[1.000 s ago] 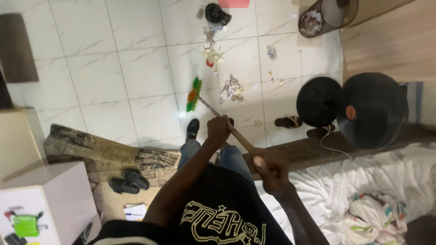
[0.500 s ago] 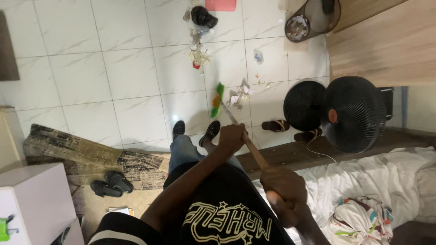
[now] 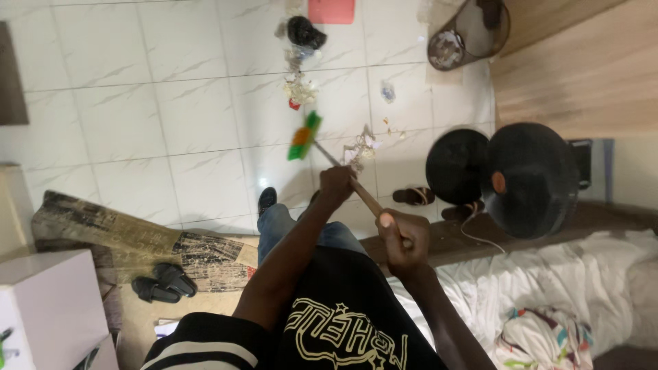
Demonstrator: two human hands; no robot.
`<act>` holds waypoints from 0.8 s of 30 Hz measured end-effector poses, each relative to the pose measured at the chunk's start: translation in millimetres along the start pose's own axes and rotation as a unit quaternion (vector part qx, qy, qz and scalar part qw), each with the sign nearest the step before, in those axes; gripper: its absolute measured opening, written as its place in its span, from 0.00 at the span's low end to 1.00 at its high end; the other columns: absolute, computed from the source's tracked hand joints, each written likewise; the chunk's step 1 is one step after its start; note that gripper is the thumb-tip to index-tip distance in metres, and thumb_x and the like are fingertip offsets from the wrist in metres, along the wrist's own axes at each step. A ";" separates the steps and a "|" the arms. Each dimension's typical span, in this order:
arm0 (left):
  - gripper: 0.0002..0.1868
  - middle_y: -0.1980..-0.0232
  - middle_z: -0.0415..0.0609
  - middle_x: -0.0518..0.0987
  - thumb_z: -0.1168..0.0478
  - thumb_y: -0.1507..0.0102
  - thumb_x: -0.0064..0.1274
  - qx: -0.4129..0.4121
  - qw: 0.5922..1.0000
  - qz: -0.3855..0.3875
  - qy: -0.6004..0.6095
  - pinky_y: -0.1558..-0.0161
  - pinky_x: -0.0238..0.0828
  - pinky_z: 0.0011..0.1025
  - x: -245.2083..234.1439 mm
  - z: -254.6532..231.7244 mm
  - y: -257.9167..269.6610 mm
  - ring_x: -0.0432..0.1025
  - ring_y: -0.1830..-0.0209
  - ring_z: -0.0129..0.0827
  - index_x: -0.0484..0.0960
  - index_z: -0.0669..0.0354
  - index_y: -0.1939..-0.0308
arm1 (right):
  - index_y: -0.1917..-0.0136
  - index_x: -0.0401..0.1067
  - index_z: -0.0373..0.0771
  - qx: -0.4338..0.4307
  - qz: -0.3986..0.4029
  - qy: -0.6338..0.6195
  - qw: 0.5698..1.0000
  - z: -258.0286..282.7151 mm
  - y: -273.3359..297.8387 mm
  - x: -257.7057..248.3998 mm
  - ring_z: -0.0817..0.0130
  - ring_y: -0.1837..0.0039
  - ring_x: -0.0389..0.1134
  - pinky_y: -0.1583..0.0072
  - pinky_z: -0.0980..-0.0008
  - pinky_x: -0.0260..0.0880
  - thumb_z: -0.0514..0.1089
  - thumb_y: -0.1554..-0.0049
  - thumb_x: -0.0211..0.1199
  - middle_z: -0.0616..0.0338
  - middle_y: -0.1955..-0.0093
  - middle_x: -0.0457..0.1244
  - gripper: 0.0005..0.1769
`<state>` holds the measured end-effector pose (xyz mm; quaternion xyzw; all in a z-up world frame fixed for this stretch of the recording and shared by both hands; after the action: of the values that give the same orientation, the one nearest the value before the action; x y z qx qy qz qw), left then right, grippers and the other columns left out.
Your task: The person sweeps debris across a tiled floor using a broom, pushing litter toward a central area and into a dustpan.
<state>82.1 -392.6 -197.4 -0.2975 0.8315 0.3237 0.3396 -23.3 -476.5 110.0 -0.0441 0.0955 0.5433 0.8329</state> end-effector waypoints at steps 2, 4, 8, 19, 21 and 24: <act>0.09 0.70 0.47 0.83 0.49 0.39 0.60 0.010 0.996 0.064 -0.062 0.65 0.74 0.44 -13.1 -13.0 -0.4 0.79 0.66 0.43 0.85 0.47 0.64 | 0.73 0.57 0.38 -0.021 0.035 0.006 0.999 20.6 -1.9 11.5 0.74 0.72 0.51 0.67 0.68 0.48 0.42 0.32 0.50 0.63 0.74 0.53 0.26; 0.08 0.69 0.45 0.84 0.51 0.41 0.59 0.033 0.999 0.028 -0.017 0.65 0.74 0.43 -43.4 -22.2 10.5 0.80 0.66 0.42 0.85 0.47 0.65 | 0.72 0.56 0.38 -0.076 0.078 0.014 0.994 48.2 -9.0 12.7 0.72 0.71 0.53 0.65 0.68 0.51 0.42 0.32 0.50 0.62 0.73 0.53 0.25; 0.11 0.69 0.46 0.84 0.50 0.41 0.55 -0.027 1.000 0.000 0.005 0.66 0.74 0.42 -106.6 -18.3 15.9 0.80 0.70 0.40 0.82 0.48 0.60 | 0.71 0.57 0.39 -0.182 0.109 -0.099 0.972 86.7 -30.7 16.3 0.69 0.70 0.56 0.63 0.67 0.57 0.43 0.32 0.50 0.60 0.73 0.52 0.25; 0.09 0.72 0.48 0.82 0.52 0.40 0.54 -0.048 0.991 -0.125 0.018 0.67 0.73 0.44 -95.4 40.7 -70.2 0.79 0.70 0.44 0.82 0.50 0.66 | 0.76 0.62 0.39 -0.007 0.030 -0.012 0.999 3.0 -125.4 60.4 0.78 0.79 0.50 0.76 0.70 0.45 0.45 0.35 0.48 0.64 0.81 0.53 0.27; 0.09 0.72 0.50 0.82 0.52 0.39 0.54 -0.015 0.989 -0.139 0.046 0.66 0.74 0.43 -103.4 29.2 -75.1 0.79 0.69 0.45 0.82 0.51 0.65 | 0.76 0.60 0.40 0.016 0.023 0.000 1.000 19.2 -133.1 66.5 0.76 0.78 0.50 0.74 0.69 0.45 0.43 0.35 0.49 0.63 0.80 0.52 0.27; 0.09 0.71 0.52 0.82 0.53 0.39 0.55 0.032 0.992 -0.102 0.060 0.69 0.73 0.43 -139.0 6.6 -83.9 0.78 0.72 0.46 0.84 0.51 0.61 | 0.74 0.56 0.39 -0.040 0.037 0.039 0.998 74.2 -152.7 74.8 0.72 0.75 0.51 0.69 0.65 0.48 0.39 0.36 0.51 0.60 0.77 0.50 0.25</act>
<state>226.8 -401.0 -124.0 -0.3888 0.8255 0.2418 0.3299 153.7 -458.3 162.5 -0.0950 0.1077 0.5748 0.8056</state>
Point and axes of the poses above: each hand's wrist, its own y-axis away from the middle knuckle, its own x-axis out of the palm, z = x × y, the point moved 4 cm from there along -y, towards the middle knuckle
